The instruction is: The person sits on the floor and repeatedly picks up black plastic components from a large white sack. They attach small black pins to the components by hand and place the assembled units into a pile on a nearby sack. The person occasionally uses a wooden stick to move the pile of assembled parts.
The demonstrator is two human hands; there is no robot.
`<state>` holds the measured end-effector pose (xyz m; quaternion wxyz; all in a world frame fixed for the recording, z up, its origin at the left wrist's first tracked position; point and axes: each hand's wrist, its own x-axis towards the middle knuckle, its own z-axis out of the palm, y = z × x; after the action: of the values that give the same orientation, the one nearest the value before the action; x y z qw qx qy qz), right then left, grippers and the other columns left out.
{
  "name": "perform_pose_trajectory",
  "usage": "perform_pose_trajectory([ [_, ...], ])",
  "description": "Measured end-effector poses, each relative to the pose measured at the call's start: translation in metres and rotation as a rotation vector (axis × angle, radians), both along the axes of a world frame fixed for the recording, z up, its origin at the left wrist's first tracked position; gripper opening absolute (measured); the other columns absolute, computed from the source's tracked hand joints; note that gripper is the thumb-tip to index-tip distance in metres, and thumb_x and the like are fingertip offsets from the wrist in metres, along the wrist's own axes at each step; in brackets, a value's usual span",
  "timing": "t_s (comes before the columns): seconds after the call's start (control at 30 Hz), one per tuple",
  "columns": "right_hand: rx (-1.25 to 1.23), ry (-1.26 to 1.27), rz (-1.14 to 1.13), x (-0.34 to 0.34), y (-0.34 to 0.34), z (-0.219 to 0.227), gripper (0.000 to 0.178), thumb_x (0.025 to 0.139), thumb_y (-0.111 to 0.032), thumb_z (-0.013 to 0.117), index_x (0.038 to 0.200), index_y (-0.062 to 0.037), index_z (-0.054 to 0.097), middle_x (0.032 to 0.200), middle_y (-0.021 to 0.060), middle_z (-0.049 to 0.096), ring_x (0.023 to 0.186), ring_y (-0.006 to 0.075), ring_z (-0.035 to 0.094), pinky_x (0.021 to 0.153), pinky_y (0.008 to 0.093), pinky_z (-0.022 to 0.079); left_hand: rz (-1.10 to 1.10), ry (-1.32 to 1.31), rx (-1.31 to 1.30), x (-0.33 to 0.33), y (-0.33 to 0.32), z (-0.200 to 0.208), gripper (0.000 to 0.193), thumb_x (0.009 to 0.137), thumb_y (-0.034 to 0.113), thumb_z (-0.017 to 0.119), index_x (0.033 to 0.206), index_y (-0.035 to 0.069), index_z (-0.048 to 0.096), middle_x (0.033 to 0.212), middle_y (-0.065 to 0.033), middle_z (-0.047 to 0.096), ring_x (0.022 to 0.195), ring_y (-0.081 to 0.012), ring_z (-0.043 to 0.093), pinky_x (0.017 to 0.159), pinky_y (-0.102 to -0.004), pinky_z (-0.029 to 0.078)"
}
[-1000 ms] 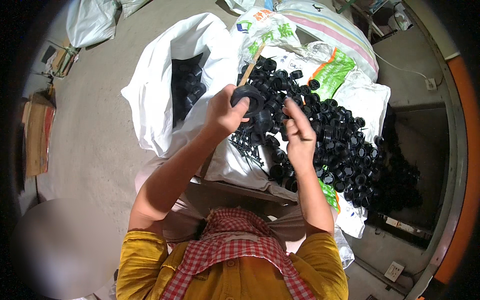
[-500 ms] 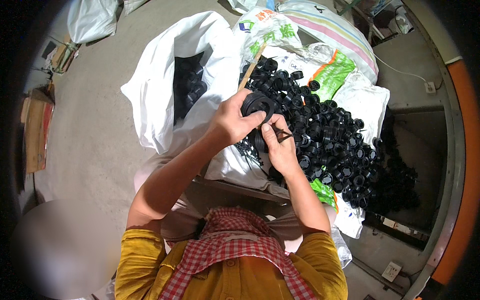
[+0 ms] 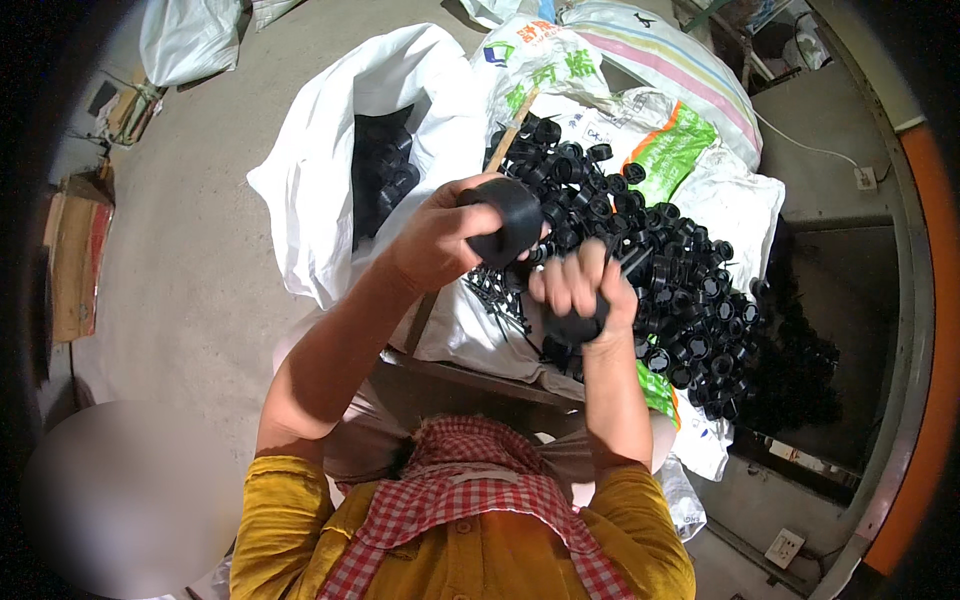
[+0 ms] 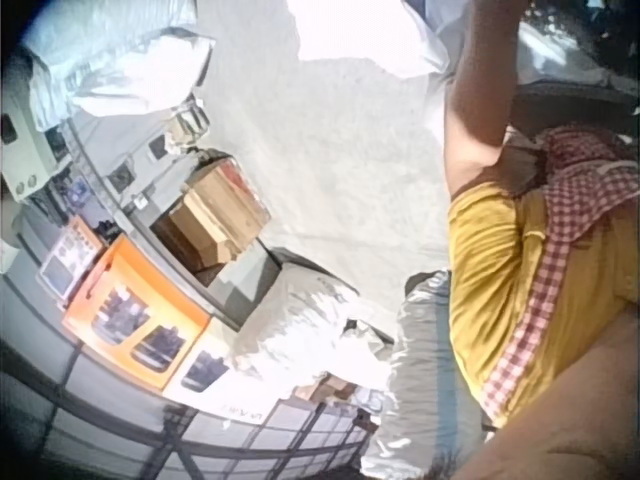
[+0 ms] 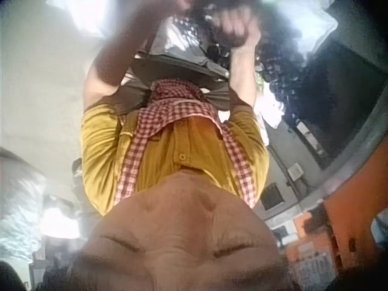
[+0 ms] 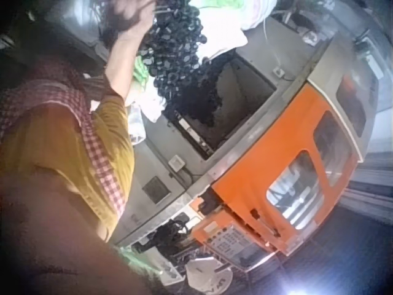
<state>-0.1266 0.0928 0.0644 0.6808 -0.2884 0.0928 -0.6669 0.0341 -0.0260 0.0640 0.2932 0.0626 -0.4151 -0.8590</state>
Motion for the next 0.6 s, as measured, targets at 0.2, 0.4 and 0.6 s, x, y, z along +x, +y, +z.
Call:
perform_pose_trajectory([
  [0.2,0.185,0.28,-0.633,0.015,-0.031,-0.029,0.031,0.092,-0.036,0.057,0.091,-0.0048,0.057,0.087,0.0071,0.059,0.095,0.025,0.054,0.096,0.042,0.041,-0.183,-0.147,0.519,-0.012,0.033,-0.007,0.036,0.091,0.01,0.053,0.126,0.003,0.05,0.124,-0.0108,0.048,0.115,-0.0181,0.052,0.091,-0.0362,0.05],
  [0.4,0.293,0.9,-0.892,0.01,-0.027,-0.054,0.028,0.085,0.013,0.048,0.107,0.0004,0.057,0.104,0.01,0.063,0.096,0.0164,0.061,0.088,0.0274,0.048,0.366,-0.542,-0.877,-0.014,0.02,-0.014,0.032,0.073,0.004,0.065,0.104,0.001,0.063,0.101,-0.0135,0.056,0.097,-0.0231,0.058,0.082,-0.0362,0.047],
  [0.6,0.964,0.95,-1.052,-0.066,0.019,-0.177,0.02,0.091,0.002,0.05,0.103,-0.0019,0.065,0.089,0.0084,0.067,0.078,0.011,0.061,0.07,0.0264,0.049,0.622,-1.143,-1.347,0.015,-0.018,0.01,0.028,0.071,0.007,0.063,0.099,0.007,0.062,0.102,-0.018,0.052,0.098,-0.0329,0.051,0.083,-0.0431,0.039],
])
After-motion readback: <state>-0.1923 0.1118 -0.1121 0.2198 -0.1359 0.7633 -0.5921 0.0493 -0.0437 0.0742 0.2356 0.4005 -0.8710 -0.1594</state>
